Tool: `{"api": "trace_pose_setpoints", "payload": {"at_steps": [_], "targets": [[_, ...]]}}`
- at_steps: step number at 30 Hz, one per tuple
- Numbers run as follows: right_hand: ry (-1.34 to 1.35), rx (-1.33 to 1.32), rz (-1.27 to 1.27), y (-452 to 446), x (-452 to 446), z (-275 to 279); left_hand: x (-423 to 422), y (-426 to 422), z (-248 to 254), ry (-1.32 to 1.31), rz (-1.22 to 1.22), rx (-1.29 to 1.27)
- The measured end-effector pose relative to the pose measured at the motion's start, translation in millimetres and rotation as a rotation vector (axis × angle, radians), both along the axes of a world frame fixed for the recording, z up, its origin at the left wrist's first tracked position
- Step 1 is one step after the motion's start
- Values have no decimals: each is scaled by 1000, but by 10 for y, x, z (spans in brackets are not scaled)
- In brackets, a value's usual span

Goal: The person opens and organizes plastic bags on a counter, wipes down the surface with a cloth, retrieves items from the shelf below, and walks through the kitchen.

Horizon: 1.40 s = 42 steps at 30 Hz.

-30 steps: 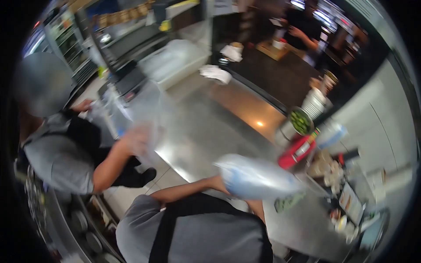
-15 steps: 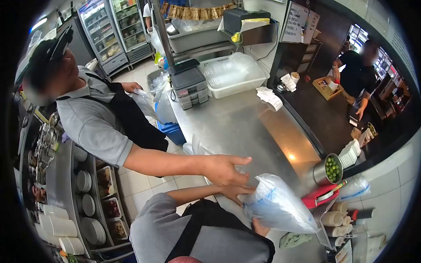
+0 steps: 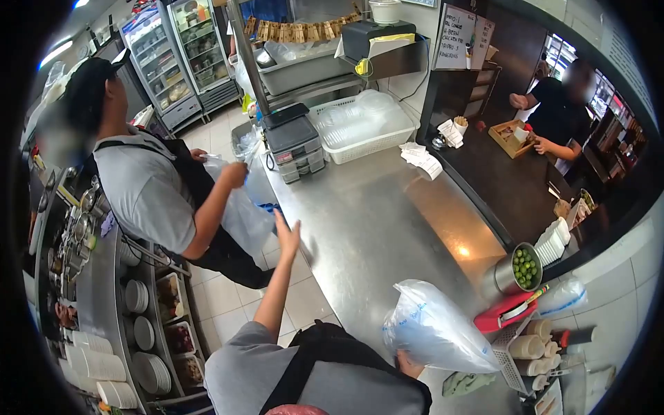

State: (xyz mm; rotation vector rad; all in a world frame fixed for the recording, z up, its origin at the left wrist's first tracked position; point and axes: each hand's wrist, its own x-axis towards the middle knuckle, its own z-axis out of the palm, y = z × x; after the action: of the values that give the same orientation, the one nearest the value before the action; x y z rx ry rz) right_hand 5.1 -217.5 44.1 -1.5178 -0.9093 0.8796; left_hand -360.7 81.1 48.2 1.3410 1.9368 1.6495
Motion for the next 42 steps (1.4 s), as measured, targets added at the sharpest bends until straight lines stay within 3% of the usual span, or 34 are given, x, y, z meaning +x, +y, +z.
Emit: {"api": "trace_pose_setpoints", "payload": {"at_steps": [1,4,6,8,9,10,11,12,13,16,17,19,21,22,24,25,27,29,35,42], "targets": [[-18,7,81,14,-7,-49,-78,83,-16,129,132,11],[-85,15,262,132,66,-146,107,29,320,60,-252,-105],[-137,-14,298,14,196,-82,527,-135,641,-112,-750,-191],[-27,-115,241,-75,276,173,993,-385,869,-161,-1303,-195],[117,-186,181,-3,270,362,1259,-574,1018,-139,-1473,-201],[19,-69,176,29,277,493,1489,-739,1084,-116,-1642,-200],[-85,39,177,39,287,569,1669,-834,924,81,-1730,-175],[-84,2,207,25,311,526,1809,-935,565,174,-1840,-318],[-2,-58,223,9,299,400,1956,-1082,564,79,-1938,-380],[-458,-63,92,-11,215,39,2171,-1385,175,214,-1826,-369],[-605,-116,114,-10,273,-59,2202,-1363,57,228,-1786,-218],[-888,-241,172,-91,363,-214,2194,-1340,39,177,-1812,-316],[-824,-619,389,-138,748,398,2205,-1326,10,187,-1831,-391],[-707,-692,334,-108,964,939,2187,-1309,-17,229,-1839,-412],[-818,-335,-97,-170,870,2116,2238,-1295,19,243,-1840,-463],[-1024,92,-470,-96,586,2563,2229,-1336,96,215,-1833,-505],[-1265,203,-160,3,201,2873,2202,-1384,80,250,-1784,-523],[-1343,-79,136,274,71,2675,2212,-1413,127,234,-1752,-472],[-1011,136,280,571,380,2259,2138,-1352,-88,56,-1814,-500],[-886,255,9,-258,557,2343,2291,-1571,262,205,-1911,-361]]}}
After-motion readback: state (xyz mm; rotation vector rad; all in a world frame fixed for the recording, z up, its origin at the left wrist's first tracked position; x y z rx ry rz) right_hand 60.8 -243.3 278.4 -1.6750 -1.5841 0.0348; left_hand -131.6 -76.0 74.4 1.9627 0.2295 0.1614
